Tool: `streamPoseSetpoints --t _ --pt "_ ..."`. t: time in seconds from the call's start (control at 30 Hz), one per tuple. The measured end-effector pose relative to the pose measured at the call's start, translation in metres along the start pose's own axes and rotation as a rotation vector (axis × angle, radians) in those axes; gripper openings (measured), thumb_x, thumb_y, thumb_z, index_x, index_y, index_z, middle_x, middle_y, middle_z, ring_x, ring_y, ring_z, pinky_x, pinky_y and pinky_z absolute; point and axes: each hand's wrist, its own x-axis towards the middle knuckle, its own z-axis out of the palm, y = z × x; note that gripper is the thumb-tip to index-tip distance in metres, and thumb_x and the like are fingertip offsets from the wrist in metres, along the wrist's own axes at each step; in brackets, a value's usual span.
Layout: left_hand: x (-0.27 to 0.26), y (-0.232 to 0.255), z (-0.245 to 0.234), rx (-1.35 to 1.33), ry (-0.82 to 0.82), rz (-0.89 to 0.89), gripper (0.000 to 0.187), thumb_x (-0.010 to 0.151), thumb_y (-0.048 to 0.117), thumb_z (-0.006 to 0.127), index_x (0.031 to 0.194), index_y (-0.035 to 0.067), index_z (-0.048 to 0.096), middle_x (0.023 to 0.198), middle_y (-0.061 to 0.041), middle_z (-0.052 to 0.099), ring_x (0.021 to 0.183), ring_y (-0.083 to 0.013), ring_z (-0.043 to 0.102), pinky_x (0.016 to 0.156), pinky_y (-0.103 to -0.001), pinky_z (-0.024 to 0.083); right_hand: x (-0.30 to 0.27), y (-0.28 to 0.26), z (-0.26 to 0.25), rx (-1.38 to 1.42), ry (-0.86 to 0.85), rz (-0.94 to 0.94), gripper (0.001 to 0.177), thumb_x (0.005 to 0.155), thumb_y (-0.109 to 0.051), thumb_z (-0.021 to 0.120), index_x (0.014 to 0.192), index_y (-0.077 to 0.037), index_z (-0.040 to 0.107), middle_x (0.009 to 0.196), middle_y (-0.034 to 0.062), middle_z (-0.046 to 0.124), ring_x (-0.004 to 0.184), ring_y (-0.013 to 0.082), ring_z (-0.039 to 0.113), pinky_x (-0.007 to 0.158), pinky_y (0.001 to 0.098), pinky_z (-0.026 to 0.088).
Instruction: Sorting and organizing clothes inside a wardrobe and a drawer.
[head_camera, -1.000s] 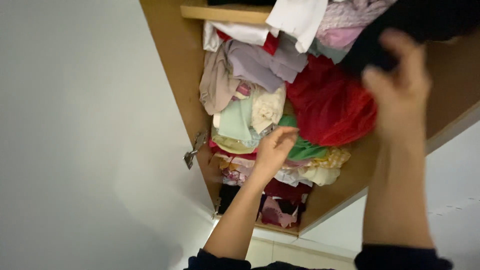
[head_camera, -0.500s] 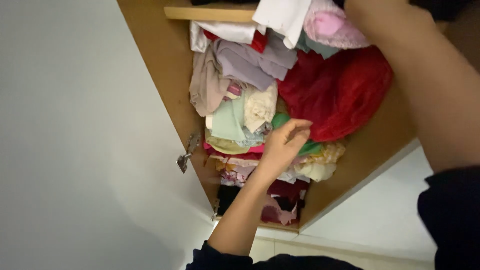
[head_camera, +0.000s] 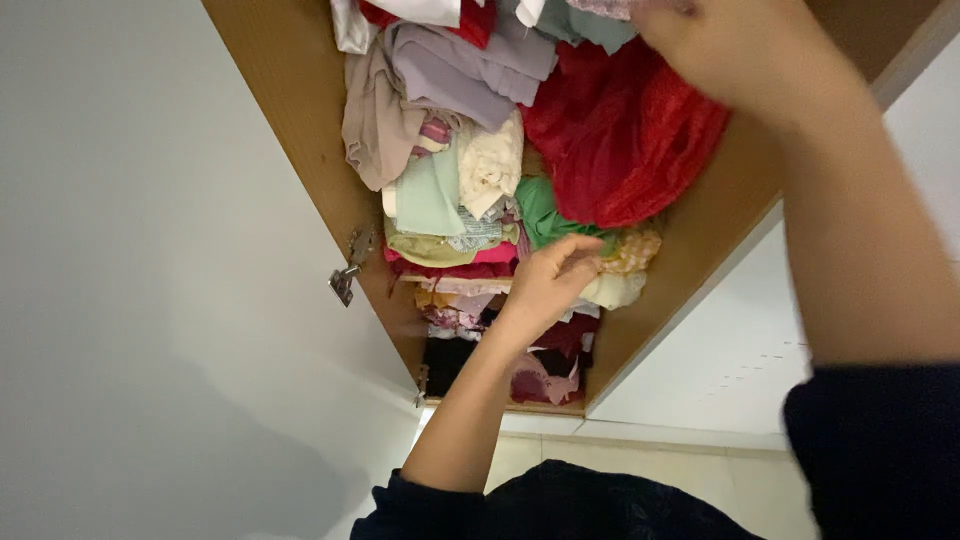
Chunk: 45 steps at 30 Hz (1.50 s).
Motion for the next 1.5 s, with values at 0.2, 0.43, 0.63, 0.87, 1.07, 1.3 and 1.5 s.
streamPoseSetpoints --t 0.2,0.43,0.63,0.87,1.07,1.3,1.5 --pt "0.0 -0.023 -0.002 -0.034 -0.041 0.001 0.03 0.096 0.018 0.064 0.123 0.003 0.068 0.108 -0.01 0.078 0.1 -0.0156 0.074 0.088 -0.03 0.057 -0.123 0.029 0.075 0.105 0.077 0.404 0.058 0.095 -0.022 0.076 0.148 -0.015 0.052 0.143 0.0226 0.057 0.128 0.0396 0.058 0.106 0.0473 0.048" --pt "0.029 -0.041 0.006 -0.026 0.014 -0.03 0.03 0.095 0.017 0.065 0.122 0.005 0.068 0.103 -0.011 0.078 0.095 -0.02 0.075 0.084 -0.032 0.058 -0.115 0.078 0.2 0.34 0.23 0.726 0.098 0.078 -0.023 0.083 0.161 -0.027 0.031 0.165 0.0334 0.02 0.154 0.0476 0.017 0.124 0.0524 0.023" --pt "0.087 -0.031 -0.027 0.444 0.378 0.11 0.043 0.09 0.027 0.067 0.129 0.009 0.064 0.118 -0.014 0.073 0.105 -0.0304 0.071 0.091 -0.041 0.055 -0.039 0.065 0.283 0.02 -0.154 0.581 0.104 0.063 -0.038 0.091 0.154 -0.028 0.044 0.162 0.0346 0.009 0.147 0.0605 0.007 0.122 0.0586 0.02" --pt "0.113 -0.032 -0.047 0.473 0.34 -0.051 0.043 0.088 0.029 0.066 0.128 0.015 0.066 0.111 -0.011 0.077 0.101 -0.0291 0.074 0.091 -0.041 0.056 -0.038 0.07 0.292 0.074 -0.185 0.625 0.091 0.067 -0.036 0.088 0.149 -0.026 0.049 0.165 0.0323 0.006 0.149 0.0611 0.003 0.116 0.0591 0.029" --pt "0.132 -0.052 -0.053 0.543 0.354 0.124 0.046 0.087 0.025 0.069 0.131 0.011 0.064 0.125 -0.015 0.071 0.117 -0.0337 0.066 0.101 -0.043 0.05 -0.055 0.092 0.297 0.144 -0.005 0.573 0.085 0.075 -0.027 0.084 0.151 -0.02 0.047 0.162 0.0317 0.017 0.146 0.0599 0.013 0.12 0.0564 0.026" --pt "0.126 -0.024 -0.07 0.634 0.438 0.238 0.047 0.089 0.02 0.067 0.135 0.009 0.063 0.141 -0.017 0.06 0.13 -0.0372 0.057 0.111 -0.044 0.045 -0.119 0.104 0.25 0.355 0.569 0.661 0.076 0.082 -0.007 0.076 0.153 -0.011 0.048 0.165 0.0267 0.026 0.151 0.0451 0.028 0.124 0.0481 0.03" --pt "0.169 -0.002 -0.099 1.087 0.518 0.385 0.056 0.084 0.023 0.074 0.137 0.012 0.062 0.159 -0.019 0.042 0.146 -0.0436 0.043 0.119 -0.058 0.024 -0.056 0.049 0.165 0.058 0.608 0.371 0.055 0.088 -0.005 0.071 0.142 -0.008 0.059 0.154 0.0198 0.047 0.146 0.0406 0.04 0.123 0.0532 0.032"
